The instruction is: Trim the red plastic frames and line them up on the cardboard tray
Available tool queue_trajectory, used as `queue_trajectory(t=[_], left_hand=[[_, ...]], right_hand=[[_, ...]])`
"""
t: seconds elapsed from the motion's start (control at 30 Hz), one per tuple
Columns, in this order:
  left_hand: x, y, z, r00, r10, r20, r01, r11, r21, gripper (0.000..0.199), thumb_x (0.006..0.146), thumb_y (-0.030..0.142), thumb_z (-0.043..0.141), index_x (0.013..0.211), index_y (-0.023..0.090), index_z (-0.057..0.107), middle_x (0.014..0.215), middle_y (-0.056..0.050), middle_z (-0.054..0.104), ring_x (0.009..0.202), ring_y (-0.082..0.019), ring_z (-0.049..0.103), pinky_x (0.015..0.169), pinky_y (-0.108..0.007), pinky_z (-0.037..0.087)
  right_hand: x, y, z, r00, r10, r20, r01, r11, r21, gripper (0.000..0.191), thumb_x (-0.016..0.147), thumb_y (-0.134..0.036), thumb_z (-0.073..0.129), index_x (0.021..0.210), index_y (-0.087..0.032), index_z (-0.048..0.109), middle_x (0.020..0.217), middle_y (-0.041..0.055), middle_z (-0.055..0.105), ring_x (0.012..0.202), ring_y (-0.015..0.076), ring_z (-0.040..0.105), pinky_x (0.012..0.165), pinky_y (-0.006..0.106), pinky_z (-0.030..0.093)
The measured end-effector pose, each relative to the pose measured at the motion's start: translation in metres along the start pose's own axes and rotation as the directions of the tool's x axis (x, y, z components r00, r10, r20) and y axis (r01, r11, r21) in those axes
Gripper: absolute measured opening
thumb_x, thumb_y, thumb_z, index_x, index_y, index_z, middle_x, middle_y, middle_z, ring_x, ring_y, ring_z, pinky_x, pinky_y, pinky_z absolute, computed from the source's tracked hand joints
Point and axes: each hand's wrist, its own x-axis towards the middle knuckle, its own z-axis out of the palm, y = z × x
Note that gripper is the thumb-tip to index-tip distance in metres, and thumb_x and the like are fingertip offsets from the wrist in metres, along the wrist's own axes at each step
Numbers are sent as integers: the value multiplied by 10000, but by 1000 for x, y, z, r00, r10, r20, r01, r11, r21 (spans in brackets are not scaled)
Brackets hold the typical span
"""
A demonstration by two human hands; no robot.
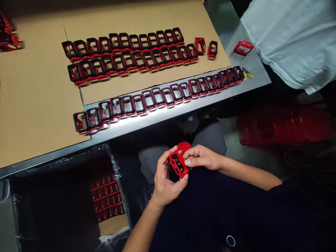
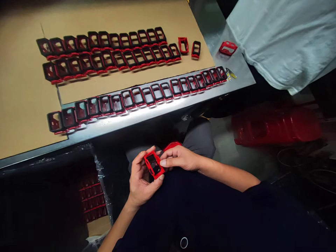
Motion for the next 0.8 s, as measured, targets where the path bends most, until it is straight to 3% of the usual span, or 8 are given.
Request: queue_trajectory(t=[0.2, 0.5, 0.8], left_hand=[[0, -5, 1, 999, -33, 9, 33, 998, -49, 758, 800, 255, 777, 1445, 279, 379, 1458, -170, 536, 1294, -308, 584, 1061, -500, 509], [0, -5, -1, 979, -199, 45, 204, 962, -180, 743, 762, 422, 822, 1364, 247, 423, 1360, -184, 623, 1183, -294, 661, 984, -417, 544], [0, -4, 0, 987, -142, 72, 150, 979, -135, 705, 801, 321, 784, 1375, 264, 379, 1381, -157, 597, 1234, -262, 619, 1036, -426, 508]], right_hand=[[0, 4, -2, 1000, 20, -11, -19, 999, 50, 487, 766, -565, 792, 862, -105, 665, 754, 13, 656, 660, 91, 581, 669, 218, 467], [1, 6, 0, 1000, -1, -9, 1, 999, 35, 494, 787, -578, 774, 784, -103, 638, 716, 9, 632, 643, 83, 542, 640, 209, 414], [-1, 10, -2, 996, -79, -29, 77, 995, -59, 451, 813, -538, 762, 825, -101, 651, 766, 24, 648, 691, 95, 555, 665, 217, 413]])
